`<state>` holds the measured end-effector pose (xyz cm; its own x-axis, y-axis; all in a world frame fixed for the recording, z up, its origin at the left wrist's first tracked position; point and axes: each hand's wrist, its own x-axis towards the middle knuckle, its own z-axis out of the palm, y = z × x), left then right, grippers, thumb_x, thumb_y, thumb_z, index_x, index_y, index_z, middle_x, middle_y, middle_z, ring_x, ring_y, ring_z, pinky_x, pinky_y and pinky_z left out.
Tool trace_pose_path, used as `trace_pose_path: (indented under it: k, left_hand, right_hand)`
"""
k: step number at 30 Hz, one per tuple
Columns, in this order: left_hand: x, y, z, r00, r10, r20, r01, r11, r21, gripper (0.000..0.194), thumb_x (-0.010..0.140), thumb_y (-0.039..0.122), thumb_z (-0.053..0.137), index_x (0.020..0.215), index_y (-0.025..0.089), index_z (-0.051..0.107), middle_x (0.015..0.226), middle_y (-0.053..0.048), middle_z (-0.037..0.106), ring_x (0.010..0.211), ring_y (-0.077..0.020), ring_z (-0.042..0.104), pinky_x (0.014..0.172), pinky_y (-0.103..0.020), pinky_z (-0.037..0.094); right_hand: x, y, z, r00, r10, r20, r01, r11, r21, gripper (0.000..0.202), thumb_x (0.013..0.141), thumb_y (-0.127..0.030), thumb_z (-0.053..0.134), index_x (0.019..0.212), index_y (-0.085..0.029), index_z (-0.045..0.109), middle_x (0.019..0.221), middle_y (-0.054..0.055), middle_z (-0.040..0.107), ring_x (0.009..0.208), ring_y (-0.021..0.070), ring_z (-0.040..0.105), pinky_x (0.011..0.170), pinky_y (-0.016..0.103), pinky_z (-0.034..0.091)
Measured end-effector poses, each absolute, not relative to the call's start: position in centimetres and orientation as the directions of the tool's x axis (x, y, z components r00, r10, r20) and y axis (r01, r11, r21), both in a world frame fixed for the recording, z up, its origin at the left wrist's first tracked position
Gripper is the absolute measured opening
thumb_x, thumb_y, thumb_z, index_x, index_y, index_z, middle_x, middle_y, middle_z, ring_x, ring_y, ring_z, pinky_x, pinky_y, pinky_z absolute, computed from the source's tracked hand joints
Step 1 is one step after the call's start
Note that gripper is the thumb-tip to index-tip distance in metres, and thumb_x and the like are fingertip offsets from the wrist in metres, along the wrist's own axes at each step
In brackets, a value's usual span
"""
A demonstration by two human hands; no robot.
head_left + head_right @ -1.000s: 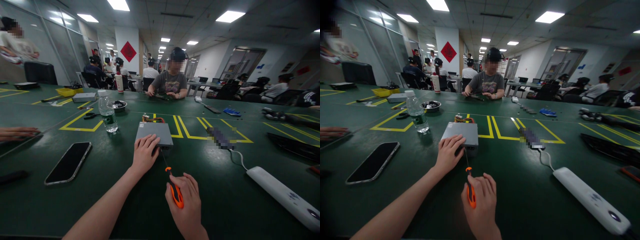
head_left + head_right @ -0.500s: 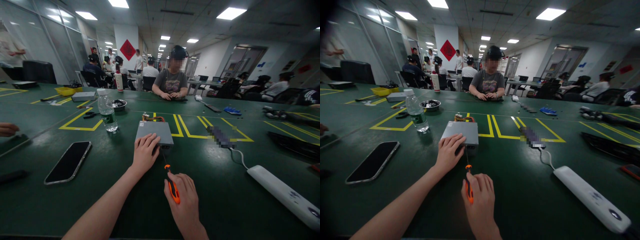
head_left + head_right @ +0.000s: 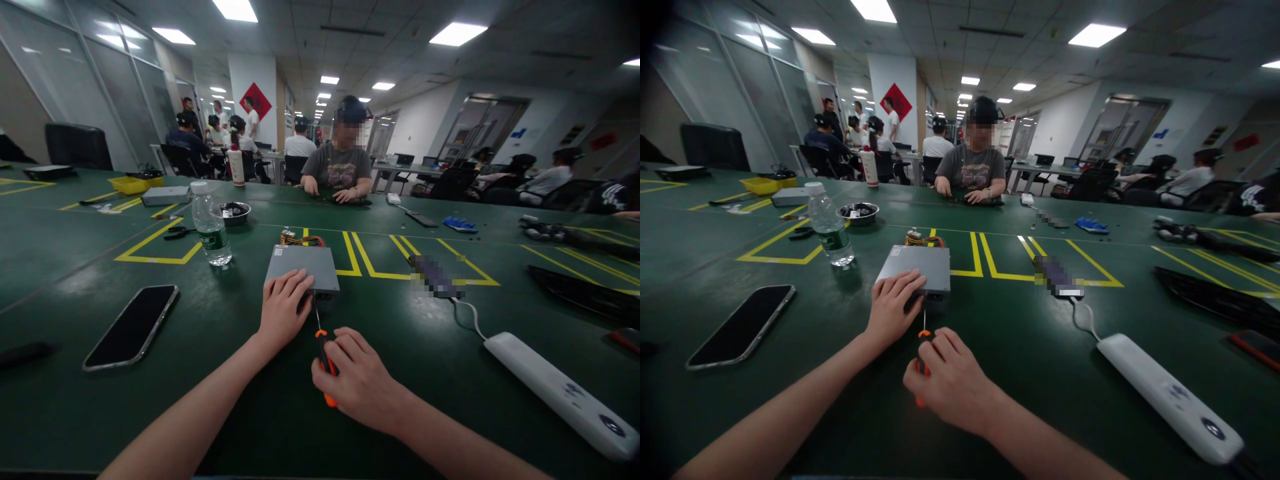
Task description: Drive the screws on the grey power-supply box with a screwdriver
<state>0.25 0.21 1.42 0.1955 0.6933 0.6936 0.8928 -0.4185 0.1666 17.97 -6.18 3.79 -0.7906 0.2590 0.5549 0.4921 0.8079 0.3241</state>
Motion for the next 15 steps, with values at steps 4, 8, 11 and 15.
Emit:
trace_pose_path:
  k: [4,8,11,15]
  left_hand:
    - [0.3,0.2,1.6,0.200,0.705,0.681,0.898,-0.411,0.161,0.031,0.084,0.026,0.049,0.115,0.027,0.053,0.124,-0.003,0.056,0.115,-0.0224,0.047,0.091,-0.041,0.030]
    - [0.5,0.2,1.6,0.195,0.712,0.674,0.903,-0.399,0.160,0.032,0.083,0.025,0.051,0.115,0.027,0.053,0.124,-0.003,0.056,0.115,-0.0226,0.047,0.091,-0.041,0.030]
    - [0.5,0.3,1.5,0.192,0.710,0.677,0.906,-0.393,0.155,0.034,0.082,0.025,0.051,0.117,0.027,0.052,0.124,-0.003,0.056,0.114,-0.0228,0.047,0.091,-0.042,0.029]
    - [0.5,0.5,1.4,0.205,0.714,0.669,0.906,-0.397,0.147,0.033,0.084,0.026,0.050,0.117,0.027,0.052,0.124,-0.003,0.056,0.115,-0.0225,0.047,0.091,-0.042,0.028]
  right_hand:
    - [18.3,-5.4,3.0,-0.756,0.223,0.616,0.488,0.818,0.304,0.023,0.080,-0.039,0.050,0.084,-0.018,0.059,0.071,0.005,0.055,0.070,0.0182,0.048,0.075,0.037,0.044]
    - [18.2,-4.8,2.1,-0.686,0.173,0.706,0.495,0.823,0.279,0.022,0.081,-0.033,0.047,0.084,-0.014,0.058,0.065,0.004,0.054,0.062,0.0161,0.046,0.065,0.033,0.043]
    - [17.9,-4.9,2.0,-0.649,0.174,0.741,0.501,0.831,0.244,0.011,0.075,-0.017,0.049,0.081,-0.016,0.058,0.061,0.002,0.051,0.060,0.0147,0.044,0.065,0.031,0.043]
    - [17.9,-5.3,2.5,-0.618,0.235,0.751,0.503,0.852,0.148,0.014,0.072,-0.016,0.048,0.079,-0.018,0.059,0.062,0.002,0.050,0.062,0.0149,0.044,0.069,0.034,0.043]
